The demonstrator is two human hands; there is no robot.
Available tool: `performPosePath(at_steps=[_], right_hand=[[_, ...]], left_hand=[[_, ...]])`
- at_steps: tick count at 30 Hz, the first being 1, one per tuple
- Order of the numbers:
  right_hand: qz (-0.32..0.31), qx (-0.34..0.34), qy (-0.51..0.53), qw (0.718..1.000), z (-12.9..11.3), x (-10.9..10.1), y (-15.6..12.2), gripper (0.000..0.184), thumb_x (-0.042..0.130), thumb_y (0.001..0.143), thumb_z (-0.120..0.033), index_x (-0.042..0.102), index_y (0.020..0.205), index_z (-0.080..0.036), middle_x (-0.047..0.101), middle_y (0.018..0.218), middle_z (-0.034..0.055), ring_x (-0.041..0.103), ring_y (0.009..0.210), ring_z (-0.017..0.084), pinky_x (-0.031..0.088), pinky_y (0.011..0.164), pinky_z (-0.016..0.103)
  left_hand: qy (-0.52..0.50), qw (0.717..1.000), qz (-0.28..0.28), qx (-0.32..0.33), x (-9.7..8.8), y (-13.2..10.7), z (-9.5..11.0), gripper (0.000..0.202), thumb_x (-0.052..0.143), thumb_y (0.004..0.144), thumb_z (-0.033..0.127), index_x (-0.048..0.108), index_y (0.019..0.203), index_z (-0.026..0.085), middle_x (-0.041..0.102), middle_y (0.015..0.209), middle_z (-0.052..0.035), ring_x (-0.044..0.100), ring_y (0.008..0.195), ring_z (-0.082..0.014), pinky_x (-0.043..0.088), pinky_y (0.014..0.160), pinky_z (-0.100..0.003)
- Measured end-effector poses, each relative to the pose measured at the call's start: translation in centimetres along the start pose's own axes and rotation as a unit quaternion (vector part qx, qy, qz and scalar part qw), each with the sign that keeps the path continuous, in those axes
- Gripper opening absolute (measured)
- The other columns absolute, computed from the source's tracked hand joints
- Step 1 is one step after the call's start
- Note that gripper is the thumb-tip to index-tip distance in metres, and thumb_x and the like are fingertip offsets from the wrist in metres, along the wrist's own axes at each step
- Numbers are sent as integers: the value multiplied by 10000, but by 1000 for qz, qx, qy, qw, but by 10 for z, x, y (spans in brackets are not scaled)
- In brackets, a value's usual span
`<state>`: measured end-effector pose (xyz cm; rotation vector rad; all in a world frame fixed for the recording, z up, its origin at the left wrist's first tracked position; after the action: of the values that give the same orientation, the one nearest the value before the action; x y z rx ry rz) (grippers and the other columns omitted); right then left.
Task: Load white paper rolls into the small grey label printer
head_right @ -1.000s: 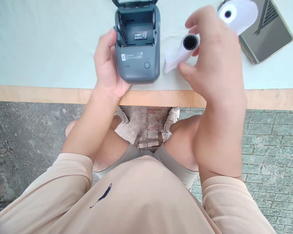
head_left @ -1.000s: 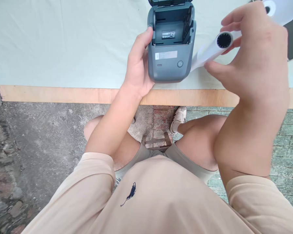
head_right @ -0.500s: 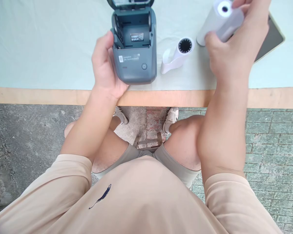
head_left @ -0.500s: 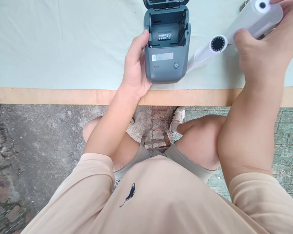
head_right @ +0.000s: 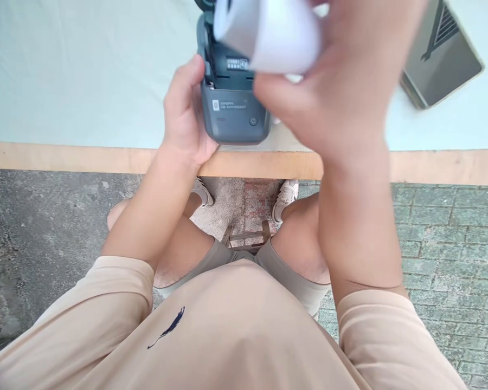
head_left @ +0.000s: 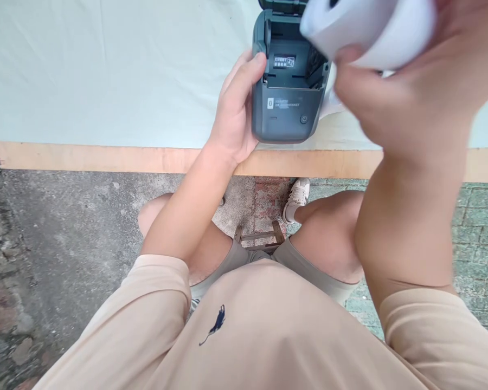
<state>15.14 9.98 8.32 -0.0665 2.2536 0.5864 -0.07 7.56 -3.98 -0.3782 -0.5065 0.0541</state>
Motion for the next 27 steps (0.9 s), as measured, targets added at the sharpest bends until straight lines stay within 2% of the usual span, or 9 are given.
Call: performPosePath(at_steps=[1, 3, 9, 13, 17, 20, 23, 25, 27], right_hand=[[-52, -77, -59, 994, -24, 11, 1, 358, 473, 681, -381, 534, 1007, -246, 499, 956, -51, 483, 908, 110, 345, 741, 271], [-112, -129, -133, 976, -44, 27, 3, 311, 442, 705, -323, 492, 1003, -252, 487, 934, -46, 473, 889, 93, 323, 733, 267], [-147, -101, -189, 966, -40, 37, 10, 295, 450, 684, -274, 449, 978, -269, 485, 939, -50, 464, 912, 103, 276, 726, 269], [-186, -72, -188, 962, -36, 40, 9, 303, 431, 697, -287, 453, 999, -275, 481, 955, -45, 458, 935, 115, 281, 739, 279], [-153, -98, -160, 970, -41, 34, 7, 227, 416, 730, -302, 478, 937, -231, 497, 928, -42, 466, 911, 96, 309, 761, 265], [-135, -99, -174, 970, -39, 34, 1, 146, 380, 748, -265, 469, 855, -220, 527, 860, -65, 495, 836, 80, 325, 816, 301], [-106, -83, -187, 973, -36, 29, -1, 205, 419, 734, -320, 450, 923, -248, 512, 939, -53, 488, 914, 121, 337, 825, 326], [-106, -80, -170, 976, -35, 26, 0, 321, 464, 718, -358, 434, 1020, -254, 471, 1056, -41, 444, 1034, 150, 352, 852, 307], [-132, -70, -157, 976, -32, 28, 4, 398, 481, 717, -345, 414, 1097, -250, 434, 1142, -37, 402, 1103, 165, 350, 891, 300]], left_hand=[[-3, 1000, -2, 5, 2, -1, 1, 454, 573, 619, 565, 568, 1002, 320, 602, 676, -9, 561, 1000, -222, 494, 749, -282], [-3, 1000, -14, 21, 8, -4, 6, 378, 552, 662, 517, 572, 980, 313, 612, 736, -5, 554, 1020, -214, 491, 766, -276], [-9, 990, -91, 112, 25, -10, 24, 210, 428, 769, 386, 560, 917, 314, 619, 870, 11, 554, 1019, -212, 501, 715, -269], [-19, 989, -92, 112, 24, -10, 25, 182, 450, 763, 357, 552, 909, 318, 610, 954, 36, 560, 1012, -198, 500, 717, -257], [5, 997, -55, 53, 10, -2, 9, 355, 501, 696, 526, 556, 980, 320, 628, 768, -8, 573, 985, -231, 508, 703, -286], [7, 1000, 13, 4, -8, 5, -4, 535, 533, 609, 633, 564, 1004, 274, 601, 642, -24, 573, 988, -255, 517, 708, -307], [13, 998, 60, -23, -18, 6, -9, 594, 534, 587, 654, 564, 1016, 244, 590, 617, -27, 566, 1003, -265, 524, 715, -327], [21, 998, 49, -24, -14, 4, -7, 571, 541, 592, 640, 561, 1023, 265, 605, 638, -27, 567, 1001, -263, 521, 722, -333], [23, 1000, 6, 4, -1, 0, 1, 470, 527, 642, 585, 550, 1028, 318, 633, 709, -15, 568, 1005, -246, 514, 727, -323]])
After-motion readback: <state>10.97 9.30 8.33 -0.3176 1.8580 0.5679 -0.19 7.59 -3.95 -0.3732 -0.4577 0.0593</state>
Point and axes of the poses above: each hand's wrist, its own y-axis towards the middle knuckle, its own x-axis out of the palm, z = x × y, the point moved 8 cm from there along y, towards the middle knuckle
